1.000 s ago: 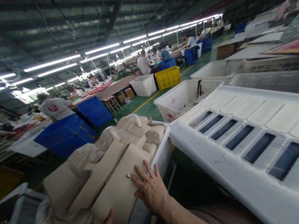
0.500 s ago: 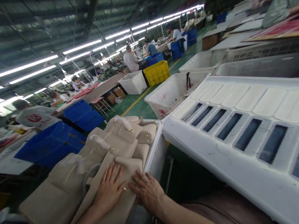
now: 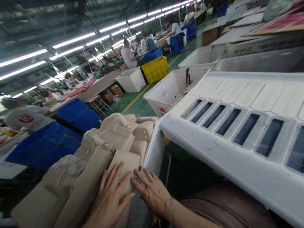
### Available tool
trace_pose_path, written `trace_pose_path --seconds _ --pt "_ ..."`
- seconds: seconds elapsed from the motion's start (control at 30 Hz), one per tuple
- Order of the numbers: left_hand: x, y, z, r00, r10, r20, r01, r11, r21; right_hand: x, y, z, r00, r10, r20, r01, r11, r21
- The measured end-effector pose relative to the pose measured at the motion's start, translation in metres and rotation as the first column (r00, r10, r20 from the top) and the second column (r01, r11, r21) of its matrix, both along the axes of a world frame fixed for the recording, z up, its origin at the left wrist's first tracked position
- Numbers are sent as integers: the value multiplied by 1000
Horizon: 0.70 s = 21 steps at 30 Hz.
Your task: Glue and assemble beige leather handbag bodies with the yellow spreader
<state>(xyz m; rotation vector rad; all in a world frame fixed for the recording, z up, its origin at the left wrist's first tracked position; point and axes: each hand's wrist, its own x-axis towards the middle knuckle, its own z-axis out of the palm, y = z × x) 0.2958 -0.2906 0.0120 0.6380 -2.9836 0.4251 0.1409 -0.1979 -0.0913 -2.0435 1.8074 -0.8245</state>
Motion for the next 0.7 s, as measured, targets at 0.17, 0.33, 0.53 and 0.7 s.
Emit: trace_pose_path --seconds 0.17,0.33,0.53,0.7 --pt "-6 16 0 1000 10 22 -10 1000 8 -2 13 2 998 -50 25 49 997 59" --pt "-14 36 1 993 -44 110 28 990 142 -5 29 3 998 -66 22 63 991 115" --pt "-28 40 11 992 -38 121 14 981 191 -16 45 7 991 -134 9 132 983 127" --pt "-64 58 9 975 -213 64 199 963 182 -37 74 30 964 -156 -217 185 975 123"
